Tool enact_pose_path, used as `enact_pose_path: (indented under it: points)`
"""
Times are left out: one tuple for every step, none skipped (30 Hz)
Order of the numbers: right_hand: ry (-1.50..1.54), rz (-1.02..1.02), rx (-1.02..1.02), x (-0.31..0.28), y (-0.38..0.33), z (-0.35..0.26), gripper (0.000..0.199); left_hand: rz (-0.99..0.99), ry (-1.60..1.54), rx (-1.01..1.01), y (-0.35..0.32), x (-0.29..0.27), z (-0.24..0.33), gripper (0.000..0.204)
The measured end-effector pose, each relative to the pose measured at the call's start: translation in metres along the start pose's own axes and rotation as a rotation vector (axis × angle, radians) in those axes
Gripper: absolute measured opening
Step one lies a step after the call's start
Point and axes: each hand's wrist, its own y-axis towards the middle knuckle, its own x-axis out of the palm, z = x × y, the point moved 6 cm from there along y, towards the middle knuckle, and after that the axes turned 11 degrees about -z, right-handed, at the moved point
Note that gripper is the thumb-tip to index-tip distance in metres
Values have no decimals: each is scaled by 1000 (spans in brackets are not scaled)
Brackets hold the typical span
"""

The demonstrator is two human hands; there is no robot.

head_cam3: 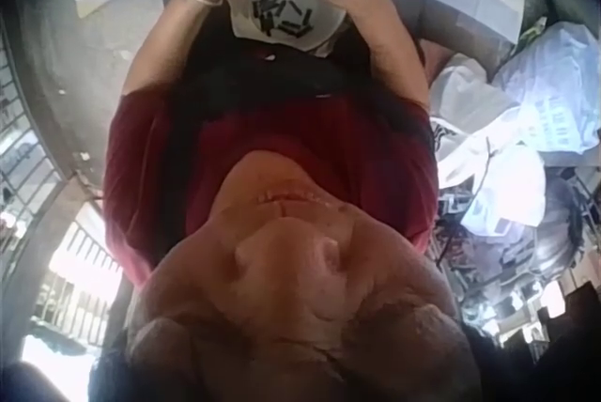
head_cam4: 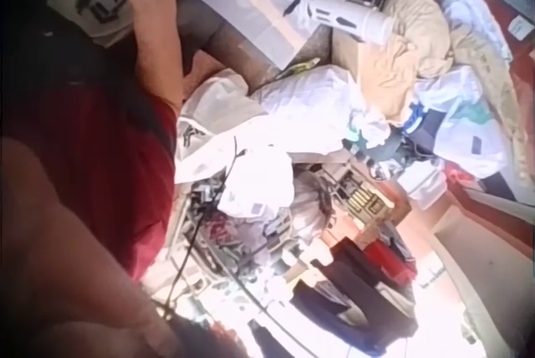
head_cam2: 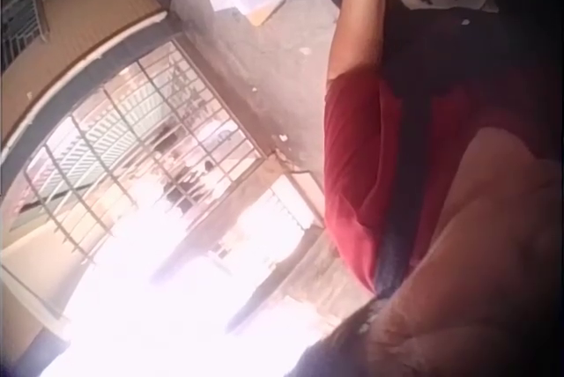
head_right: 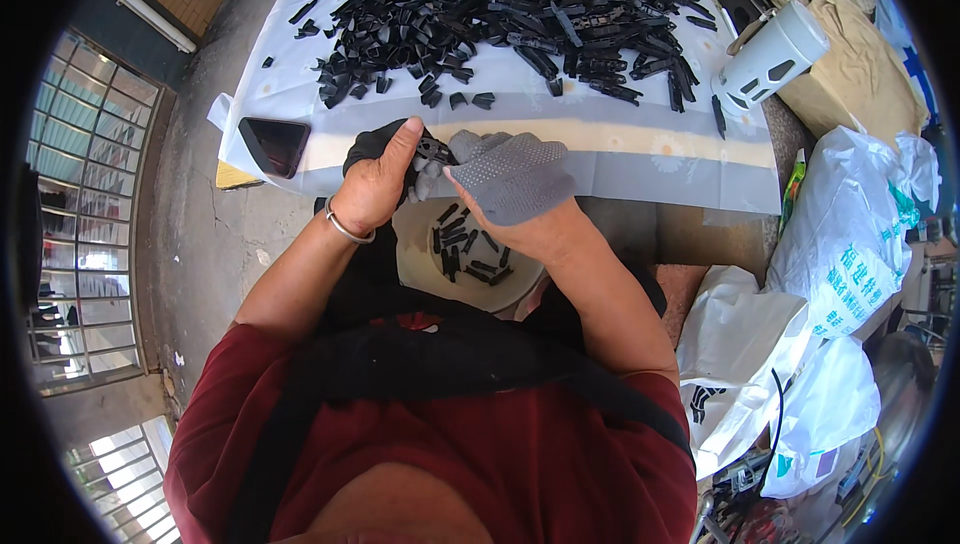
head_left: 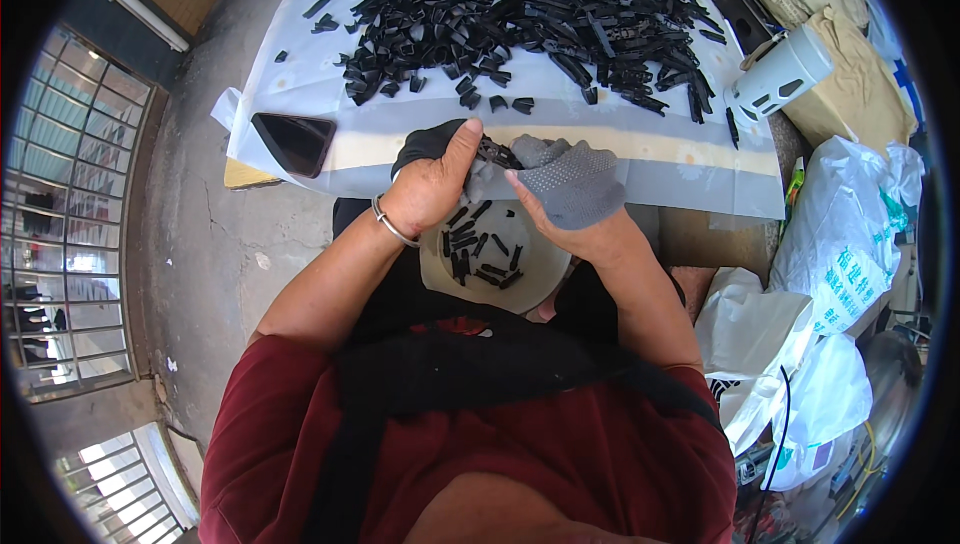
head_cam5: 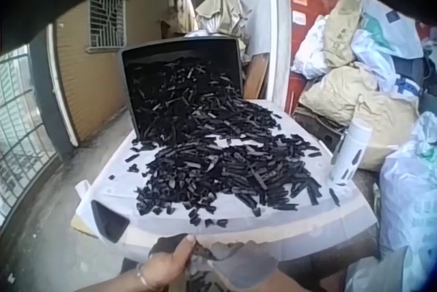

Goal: Sorting small black plastic components from a large pile on a table into a white bucket.

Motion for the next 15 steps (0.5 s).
enact_pose_path:
  points:
    - [0, 1, 0, -2, 0, 0, 23, -3, -5, 14, 0, 1, 0, 44]
    - [3, -8, 10, -4, -1, 0, 22, -8, -11, 28, 1, 1, 1, 44]
    - [5, -17, 20, -4, -1, 0, 22, -10, -10, 29, 0, 1, 3, 44]
    - [5, -16, 21, -4, -3, 1, 22, -24, -58, -32, 0, 2, 3, 44]
    - [33, -17, 17, -3, -4, 3, 21, -37, -106, -94, -1, 3, 1, 44]
    - [60, -18, 13, -2, -5, 3, 21, -36, -106, -94, -2, 3, -2, 44]
    - [60, -18, 13, -3, -6, 2, 21, -46, -104, -92, -2, 4, -6, 44]
    - [25, -48, 15, -3, -6, 1, 21, -57, -102, -89, -2, 5, -9, 44]
    - [-9, -78, 19, -2, -7, -1, 22, -56, -102, -91, -3, 6, -9, 44]
    - [-7, -80, 19, -3, -7, -4, 22, -71, -40, -6, -5, 7, -3, 43]
    - [32, -103, 76, -2, -7, -4, 23, -90, 22, 79, -6, 10, 4, 42]
    - [72, -128, 135, 1, -7, -3, 25, -95, 21, 75, -6, 13, 5, 42]
    - [78, -131, 143, 6, -8, -4, 25, -64, 209, 175, -8, 15, 13, 39]
    - [15, -106, 73, 11, -7, -8, 27, -37, 397, 278, -9, 21, 22, 37]
    - [-45, -81, 6, 14, -8, -10, 29, 7, 357, 291, -11, 24, 23, 33]
